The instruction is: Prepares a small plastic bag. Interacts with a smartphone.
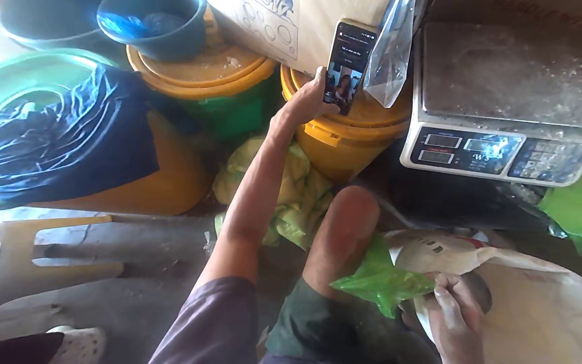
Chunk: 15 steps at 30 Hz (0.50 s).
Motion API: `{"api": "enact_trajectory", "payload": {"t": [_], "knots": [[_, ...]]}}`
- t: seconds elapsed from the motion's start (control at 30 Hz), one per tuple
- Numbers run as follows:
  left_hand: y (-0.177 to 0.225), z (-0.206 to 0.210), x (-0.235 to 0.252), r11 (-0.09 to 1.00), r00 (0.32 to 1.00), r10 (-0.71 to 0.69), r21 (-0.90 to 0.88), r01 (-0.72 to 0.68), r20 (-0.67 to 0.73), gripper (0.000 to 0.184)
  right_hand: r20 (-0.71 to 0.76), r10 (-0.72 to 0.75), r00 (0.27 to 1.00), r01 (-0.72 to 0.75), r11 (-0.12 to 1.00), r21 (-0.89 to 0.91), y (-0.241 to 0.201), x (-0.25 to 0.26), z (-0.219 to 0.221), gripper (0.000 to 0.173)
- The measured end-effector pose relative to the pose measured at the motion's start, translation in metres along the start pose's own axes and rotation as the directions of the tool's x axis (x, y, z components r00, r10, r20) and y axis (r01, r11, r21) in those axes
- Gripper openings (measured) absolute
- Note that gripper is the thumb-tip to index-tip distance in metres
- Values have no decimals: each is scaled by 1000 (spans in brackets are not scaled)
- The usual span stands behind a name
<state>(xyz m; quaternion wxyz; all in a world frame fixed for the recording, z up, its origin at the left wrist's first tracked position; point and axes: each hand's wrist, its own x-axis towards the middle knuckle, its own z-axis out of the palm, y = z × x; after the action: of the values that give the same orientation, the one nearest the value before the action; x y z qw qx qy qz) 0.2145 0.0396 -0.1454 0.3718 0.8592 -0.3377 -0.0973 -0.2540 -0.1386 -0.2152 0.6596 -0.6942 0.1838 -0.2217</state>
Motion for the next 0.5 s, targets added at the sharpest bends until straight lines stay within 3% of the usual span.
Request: {"api": "enact_trajectory", "payload": {"t": [0.5], "knots": [[-1,8,2,996,996,37,87,-30,-85,94,-4,-7,1000,7,999,35,2,-1,1,9]]}}
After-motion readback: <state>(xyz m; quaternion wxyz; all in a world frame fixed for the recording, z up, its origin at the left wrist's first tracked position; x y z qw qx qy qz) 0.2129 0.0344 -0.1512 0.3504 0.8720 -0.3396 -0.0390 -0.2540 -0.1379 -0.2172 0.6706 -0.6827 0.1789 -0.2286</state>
